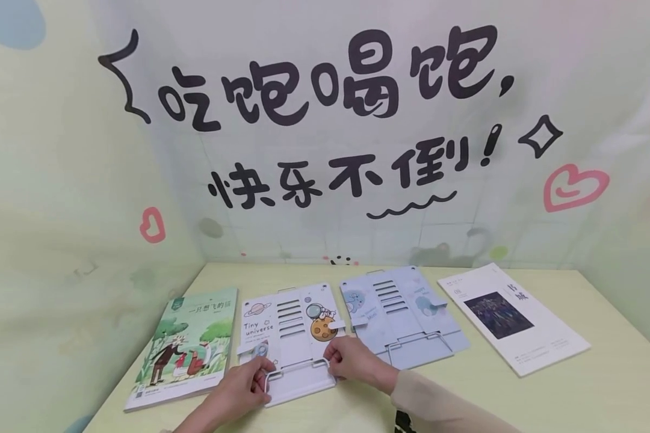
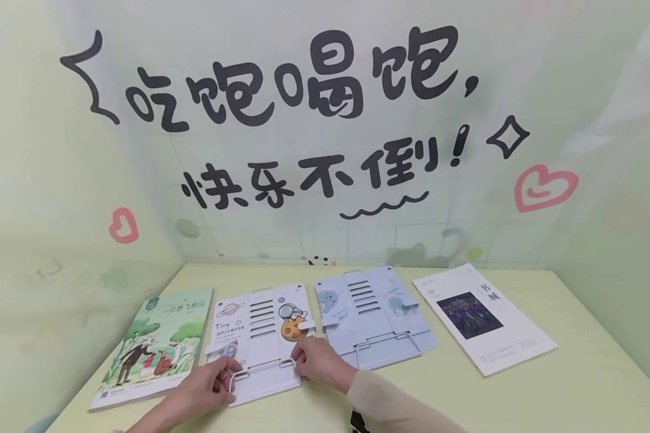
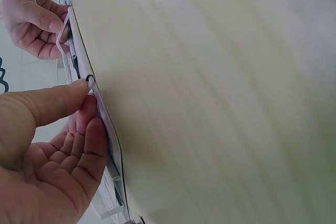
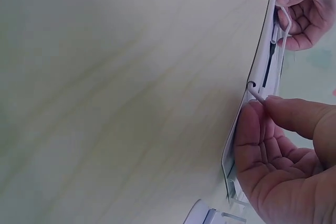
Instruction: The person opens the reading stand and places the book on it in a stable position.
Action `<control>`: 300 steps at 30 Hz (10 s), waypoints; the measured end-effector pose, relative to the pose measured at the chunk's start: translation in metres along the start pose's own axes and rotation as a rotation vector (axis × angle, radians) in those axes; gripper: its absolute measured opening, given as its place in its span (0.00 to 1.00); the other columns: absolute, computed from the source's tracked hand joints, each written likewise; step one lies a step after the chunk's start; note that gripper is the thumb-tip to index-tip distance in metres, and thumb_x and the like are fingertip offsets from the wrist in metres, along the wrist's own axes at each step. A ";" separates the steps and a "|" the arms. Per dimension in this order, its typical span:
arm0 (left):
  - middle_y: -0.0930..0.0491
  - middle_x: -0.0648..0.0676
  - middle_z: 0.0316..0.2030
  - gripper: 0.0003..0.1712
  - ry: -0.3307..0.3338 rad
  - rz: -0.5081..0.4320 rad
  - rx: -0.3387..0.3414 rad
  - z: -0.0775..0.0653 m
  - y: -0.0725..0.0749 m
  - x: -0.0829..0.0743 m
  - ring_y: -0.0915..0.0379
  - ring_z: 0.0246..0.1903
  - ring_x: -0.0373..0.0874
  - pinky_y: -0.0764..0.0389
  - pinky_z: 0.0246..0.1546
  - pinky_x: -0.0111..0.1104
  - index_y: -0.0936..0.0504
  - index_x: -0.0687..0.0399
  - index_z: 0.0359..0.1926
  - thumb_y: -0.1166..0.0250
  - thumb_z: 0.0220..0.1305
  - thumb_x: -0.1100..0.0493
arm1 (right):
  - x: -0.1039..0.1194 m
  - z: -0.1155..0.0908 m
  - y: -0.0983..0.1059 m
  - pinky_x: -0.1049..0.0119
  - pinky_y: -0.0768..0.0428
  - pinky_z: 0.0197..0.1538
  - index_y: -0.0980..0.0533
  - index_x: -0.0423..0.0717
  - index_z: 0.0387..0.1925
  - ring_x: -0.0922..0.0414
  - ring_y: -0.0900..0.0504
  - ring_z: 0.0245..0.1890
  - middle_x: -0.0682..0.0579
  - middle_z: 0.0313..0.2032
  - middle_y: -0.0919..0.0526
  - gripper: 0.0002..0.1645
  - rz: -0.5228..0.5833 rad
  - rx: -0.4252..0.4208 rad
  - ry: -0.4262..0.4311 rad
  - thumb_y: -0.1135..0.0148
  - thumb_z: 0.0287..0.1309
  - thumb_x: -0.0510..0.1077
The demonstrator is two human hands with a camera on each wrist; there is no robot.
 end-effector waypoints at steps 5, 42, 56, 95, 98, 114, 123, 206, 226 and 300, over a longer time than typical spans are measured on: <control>0.29 0.46 0.23 0.18 -0.021 0.027 -0.012 0.001 0.000 -0.001 0.38 0.21 0.30 0.34 0.22 0.24 0.24 0.59 0.39 0.30 0.45 0.70 | 0.001 0.000 -0.001 0.76 0.31 0.22 0.27 0.40 0.30 0.64 0.32 0.21 0.54 0.22 0.27 0.11 -0.077 0.002 0.035 0.40 0.45 0.25; 0.38 0.39 0.18 0.21 -0.116 0.363 -0.139 -0.019 -0.005 -0.024 0.43 0.19 0.30 0.41 0.19 0.25 0.33 0.46 0.27 0.27 0.45 0.65 | 0.018 -0.021 -0.008 0.78 0.36 0.25 0.37 0.50 0.25 0.67 0.38 0.22 0.62 0.20 0.39 0.16 -0.498 0.012 0.327 0.42 0.55 0.31; 0.29 0.40 0.23 0.11 -0.177 0.047 0.119 -0.013 0.006 -0.006 0.35 0.24 0.28 0.29 0.23 0.24 0.26 0.49 0.30 0.31 0.55 0.55 | -0.004 -0.014 0.019 0.76 0.23 0.35 0.23 0.41 0.33 0.68 0.26 0.29 0.56 0.28 0.21 0.08 -0.020 0.038 0.180 0.37 0.50 0.30; 0.19 0.55 0.33 0.25 0.342 0.112 -0.278 0.052 0.068 0.064 0.26 0.32 0.43 0.23 0.34 0.35 0.23 0.73 0.50 0.31 0.52 0.64 | -0.020 0.073 0.054 0.68 0.20 0.35 0.22 0.32 0.44 0.58 0.22 0.31 0.45 0.35 0.18 0.15 -0.179 -0.174 -0.135 0.37 0.52 0.33; 0.18 0.55 0.33 0.24 0.350 0.109 -0.285 0.052 0.068 0.065 0.25 0.32 0.43 0.22 0.34 0.35 0.23 0.73 0.50 0.32 0.52 0.65 | -0.019 0.073 0.053 0.69 0.21 0.32 0.21 0.32 0.43 0.59 0.24 0.29 0.46 0.33 0.19 0.15 -0.179 -0.171 -0.149 0.37 0.52 0.33; 0.23 0.60 0.40 0.25 0.381 -0.129 -0.363 0.047 0.065 0.070 0.26 0.37 0.47 0.23 0.35 0.32 0.28 0.71 0.56 0.35 0.57 0.67 | -0.025 0.071 0.055 0.65 0.19 0.40 0.23 0.32 0.49 0.58 0.20 0.34 0.42 0.41 0.18 0.18 -0.058 -0.221 -0.177 0.40 0.56 0.34; 0.26 0.61 0.44 0.26 0.348 -0.257 -0.433 0.041 0.066 0.067 0.27 0.40 0.47 0.23 0.35 0.24 0.31 0.68 0.57 0.37 0.58 0.69 | -0.026 0.069 0.057 0.69 0.21 0.36 0.24 0.33 0.48 0.59 0.23 0.33 0.45 0.38 0.19 0.17 0.082 -0.286 -0.154 0.40 0.56 0.33; 0.19 0.52 0.35 0.05 -0.137 0.212 -0.487 0.129 0.068 -0.090 0.25 0.36 0.44 0.22 0.42 0.37 0.17 0.55 0.36 0.38 0.63 0.61 | -0.020 0.031 0.062 0.75 0.24 0.32 0.27 0.35 0.41 0.59 0.27 0.33 0.46 0.34 0.23 0.11 0.347 -0.445 0.086 0.39 0.55 0.30; 0.19 0.51 0.32 0.03 -0.363 0.186 -0.482 0.119 0.078 -0.090 0.27 0.33 0.40 0.22 0.38 0.33 0.18 0.56 0.35 0.37 0.61 0.62 | -0.034 0.044 0.077 0.68 0.18 0.36 0.25 0.30 0.45 0.61 0.22 0.28 0.37 0.35 0.21 0.11 0.394 -0.423 -0.055 0.45 0.61 0.33; 0.19 0.48 0.29 0.05 -0.950 0.130 -0.175 0.072 0.056 -0.123 0.26 0.30 0.37 0.24 0.32 0.30 0.18 0.51 0.30 0.34 0.56 0.67 | -0.034 0.037 0.072 0.70 0.27 0.22 0.27 0.35 0.29 0.61 0.27 0.18 0.50 0.19 0.24 0.05 0.075 -0.248 -0.146 0.50 0.56 0.31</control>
Point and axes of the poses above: each hand's wrist, its own z-axis towards the middle knuckle, its own y-axis out of the back of the hand, x = y × z, the point moved 5 cm from there along z, towards the middle knuckle
